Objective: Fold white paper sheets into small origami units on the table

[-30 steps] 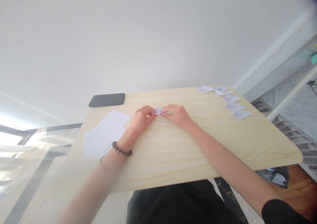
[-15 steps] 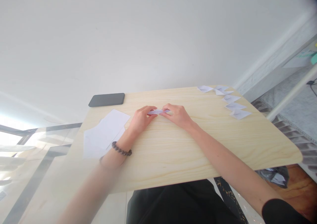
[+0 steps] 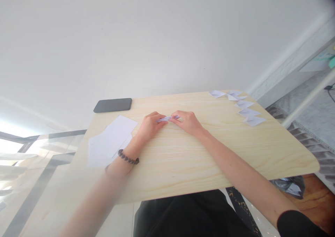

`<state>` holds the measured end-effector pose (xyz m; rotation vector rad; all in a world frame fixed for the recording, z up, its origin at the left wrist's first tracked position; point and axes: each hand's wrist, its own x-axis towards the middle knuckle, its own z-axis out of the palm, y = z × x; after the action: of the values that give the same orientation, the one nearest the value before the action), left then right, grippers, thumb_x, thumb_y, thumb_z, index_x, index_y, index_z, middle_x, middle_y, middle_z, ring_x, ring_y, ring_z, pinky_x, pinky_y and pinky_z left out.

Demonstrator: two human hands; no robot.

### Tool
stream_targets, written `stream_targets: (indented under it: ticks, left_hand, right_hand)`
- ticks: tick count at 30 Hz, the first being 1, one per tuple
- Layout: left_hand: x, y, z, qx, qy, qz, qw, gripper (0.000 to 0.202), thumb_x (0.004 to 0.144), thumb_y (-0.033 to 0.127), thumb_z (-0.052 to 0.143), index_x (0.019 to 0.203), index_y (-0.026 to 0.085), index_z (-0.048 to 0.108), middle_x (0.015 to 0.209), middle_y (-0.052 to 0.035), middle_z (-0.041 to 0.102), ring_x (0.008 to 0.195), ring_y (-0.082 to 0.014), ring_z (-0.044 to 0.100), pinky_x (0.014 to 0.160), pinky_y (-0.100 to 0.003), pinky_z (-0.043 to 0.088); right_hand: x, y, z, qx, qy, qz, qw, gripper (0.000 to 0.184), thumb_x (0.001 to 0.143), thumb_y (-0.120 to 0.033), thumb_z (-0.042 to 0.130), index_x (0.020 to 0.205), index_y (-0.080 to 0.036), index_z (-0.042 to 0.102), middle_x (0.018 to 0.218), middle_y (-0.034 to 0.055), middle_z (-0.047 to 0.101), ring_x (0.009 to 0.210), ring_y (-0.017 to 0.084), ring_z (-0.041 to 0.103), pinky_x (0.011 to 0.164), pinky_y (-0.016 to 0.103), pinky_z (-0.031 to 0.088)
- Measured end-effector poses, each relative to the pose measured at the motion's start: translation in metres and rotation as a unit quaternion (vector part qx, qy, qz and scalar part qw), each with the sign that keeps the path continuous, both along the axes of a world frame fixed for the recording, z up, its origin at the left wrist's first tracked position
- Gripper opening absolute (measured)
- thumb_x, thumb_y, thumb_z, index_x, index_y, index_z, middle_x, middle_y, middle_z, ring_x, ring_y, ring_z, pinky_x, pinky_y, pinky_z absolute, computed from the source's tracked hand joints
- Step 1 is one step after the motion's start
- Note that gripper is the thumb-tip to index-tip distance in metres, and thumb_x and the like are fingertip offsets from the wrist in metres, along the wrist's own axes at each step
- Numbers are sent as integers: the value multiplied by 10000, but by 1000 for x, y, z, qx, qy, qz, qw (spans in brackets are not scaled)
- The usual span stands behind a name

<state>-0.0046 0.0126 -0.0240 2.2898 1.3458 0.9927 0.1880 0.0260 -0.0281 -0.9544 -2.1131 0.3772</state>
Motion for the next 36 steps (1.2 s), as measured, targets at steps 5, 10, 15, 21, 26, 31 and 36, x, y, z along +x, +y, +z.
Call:
stream_targets:
  ticks: [5,10,15,21,26,31,36]
  left_hand:
    - [2,-3,5,-37,-31,5,999,192,787,329,544,837,193,670,847,-31,682,741,-169,612,675,-265,462]
    - [2,0,7,-111,-33,26,993,235,739,392,590,801,188,689,724,-7,684,645,-163,598,589,-247,442]
    - [-4,6,3,-150,-80,19,985,332,679,459,638,844,171,646,679,4,644,589,-133,574,538,-224,439]
    - [-4,1,3,5,-58,-54,997,220,749,284,615,948,195,590,1025,-52,614,861,-150,592,740,-267,488]
    - [-3,-2,6,97,8,-89,991,121,824,261,528,832,202,633,1047,-65,611,947,-162,582,845,-311,465]
    - [-2,-3,6,94,-23,-62,993,173,828,304,527,890,195,646,996,-63,650,827,-141,618,676,-243,511]
    - [-1,-5,7,74,-28,-46,996,203,846,308,502,920,190,650,917,-42,686,780,-135,631,568,-202,488]
  right_hand:
    - [-2,1,0,-21,19,-1,1000,148,796,-345,546,816,-202,580,784,8,653,708,133,603,681,234,442]
    - [-1,4,-1,-92,71,2,993,184,733,-355,617,830,-204,575,798,2,648,723,133,609,658,228,464]
    - [3,5,-1,-209,130,22,969,219,708,-372,625,819,-192,569,766,7,640,625,129,616,564,239,481]
    - [4,5,1,-276,180,33,943,205,706,-339,626,804,-178,545,769,18,635,584,123,625,542,243,505]
    - [5,5,3,-286,168,46,942,217,733,-346,597,850,-172,540,764,20,628,542,107,601,515,243,507]
    - [4,2,5,-149,120,44,981,255,766,-326,569,993,-210,571,1069,61,598,907,165,604,688,282,531]
    - [3,3,5,43,54,44,997,149,784,-285,575,911,-223,623,1007,51,626,981,173,557,875,345,460]
